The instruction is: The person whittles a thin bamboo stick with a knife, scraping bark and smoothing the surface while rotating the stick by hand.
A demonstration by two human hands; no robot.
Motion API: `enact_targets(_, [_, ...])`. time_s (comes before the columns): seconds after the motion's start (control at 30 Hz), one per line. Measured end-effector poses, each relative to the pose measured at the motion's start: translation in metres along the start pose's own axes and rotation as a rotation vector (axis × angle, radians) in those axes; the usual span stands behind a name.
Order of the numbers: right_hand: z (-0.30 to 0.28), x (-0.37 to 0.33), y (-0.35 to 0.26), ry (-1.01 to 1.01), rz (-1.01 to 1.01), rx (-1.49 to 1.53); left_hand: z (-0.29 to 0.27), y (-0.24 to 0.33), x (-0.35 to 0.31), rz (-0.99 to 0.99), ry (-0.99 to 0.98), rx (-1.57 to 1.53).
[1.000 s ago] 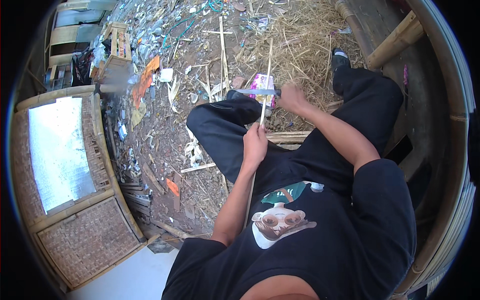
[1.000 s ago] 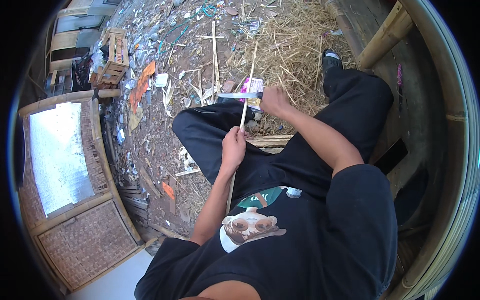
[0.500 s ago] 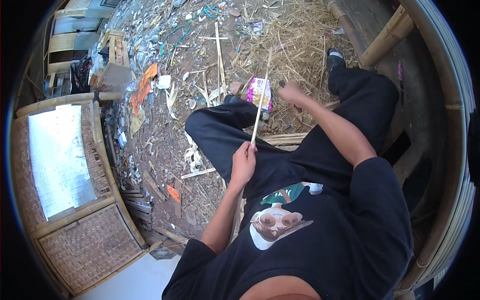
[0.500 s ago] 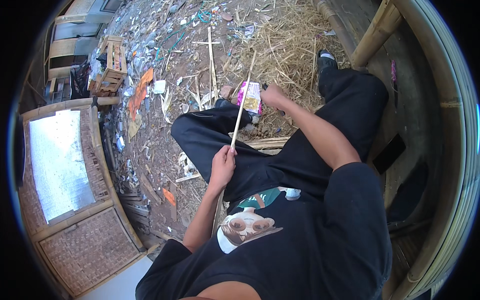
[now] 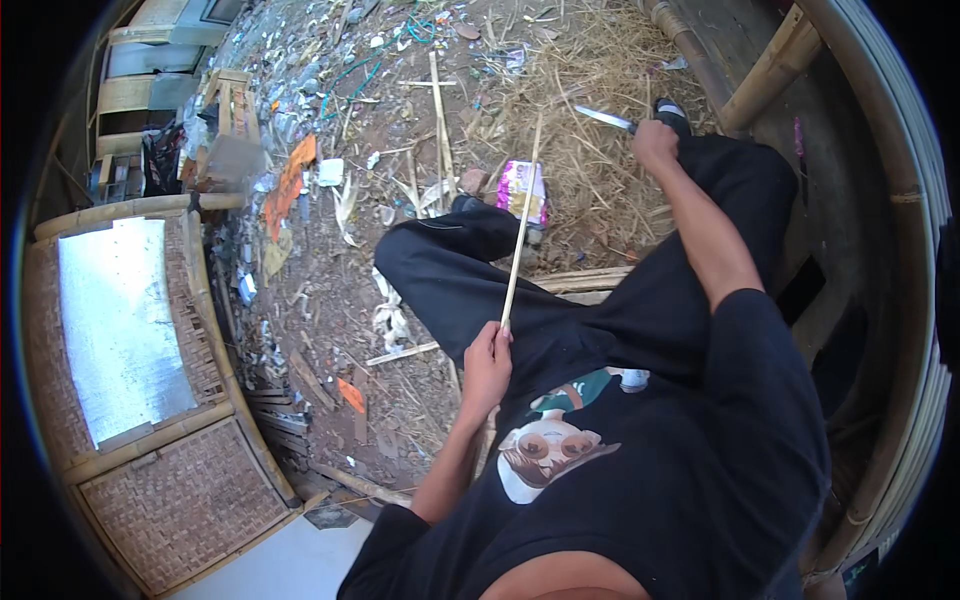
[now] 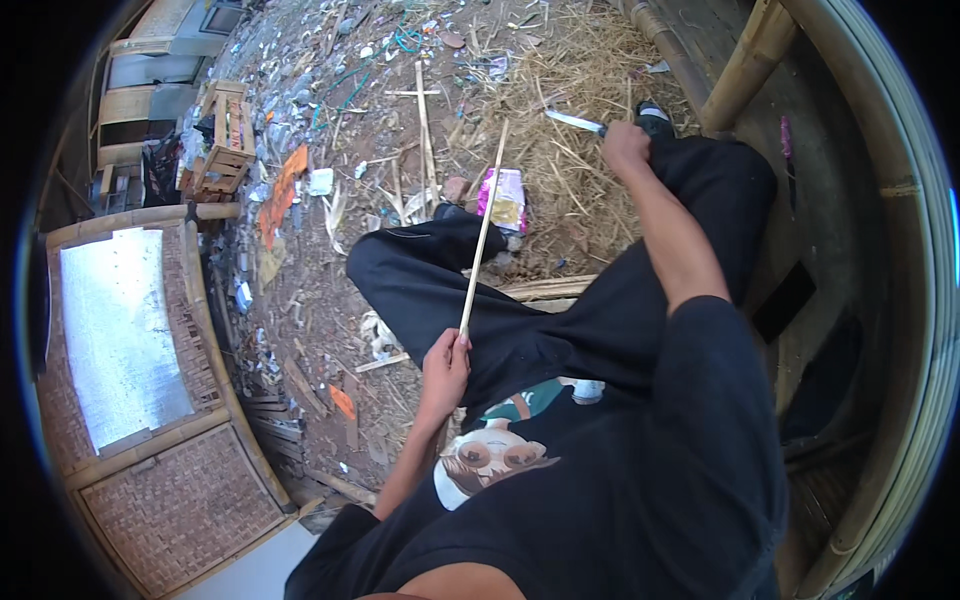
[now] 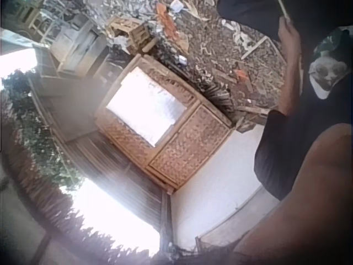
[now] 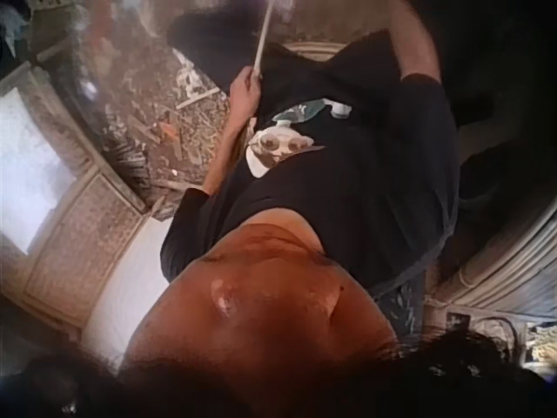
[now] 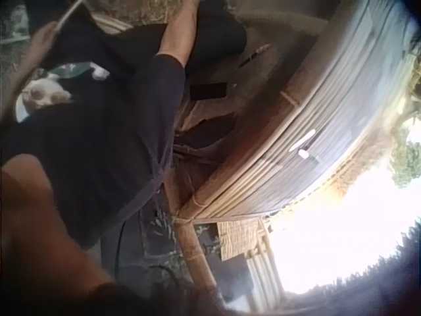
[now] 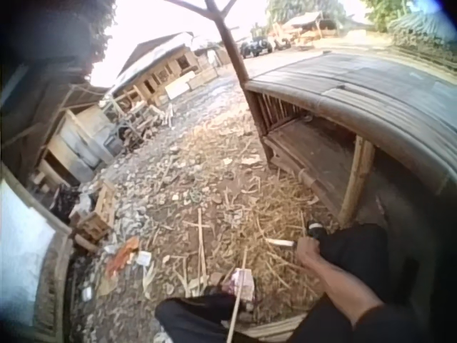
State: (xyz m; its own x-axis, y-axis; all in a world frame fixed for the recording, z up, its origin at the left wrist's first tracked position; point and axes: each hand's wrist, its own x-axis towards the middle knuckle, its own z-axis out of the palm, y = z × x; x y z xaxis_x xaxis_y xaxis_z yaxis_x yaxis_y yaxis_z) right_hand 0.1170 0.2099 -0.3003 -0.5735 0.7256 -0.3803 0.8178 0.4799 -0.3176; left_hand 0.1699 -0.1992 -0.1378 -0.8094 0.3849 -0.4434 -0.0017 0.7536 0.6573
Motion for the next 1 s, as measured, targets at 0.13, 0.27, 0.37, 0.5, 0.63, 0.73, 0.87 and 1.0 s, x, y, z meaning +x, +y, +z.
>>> enact_targets(0.13, [-0.001,-0.020,-0.036,-0.057,0.003,0.255,-0.014,-0.009,0.016,-0.066,0.072,-0.172])
enact_targets(0.27, [0.016,-0.045,-0.061,-0.216,-0.111,0.390,-0.010,-0.006,0.024,-0.081,-0.083,-0.323])
enact_targets(0.37, [0.018,-0.057,-0.079,-0.339,-0.211,0.686,-0.009,0.018,0.032,-0.171,-0.194,-0.497])
enact_targets(0.5, [-0.004,-0.095,-0.105,-0.566,-0.066,1.093,-0.008,0.028,0.052,-0.212,-0.272,-0.622])
enact_targets(0.63, [-0.013,-0.112,-0.112,-0.576,-0.212,1.145,-0.002,0.039,0.075,-0.179,-0.381,-0.660])
enact_targets(0.73, [-0.015,-0.097,-0.114,-0.441,-0.115,1.290,-0.004,0.042,0.085,-0.082,-0.386,-0.569])
enact_targets(0.87, [-0.048,-0.067,-0.098,-0.335,-0.119,1.400,-0.022,0.040,0.075,-0.013,-0.257,-0.465])
enact_targets(1.0, [-0.067,-0.035,-0.075,-0.265,-0.123,1.582,-0.052,0.030,0.045,-0.002,-0.341,-0.321])
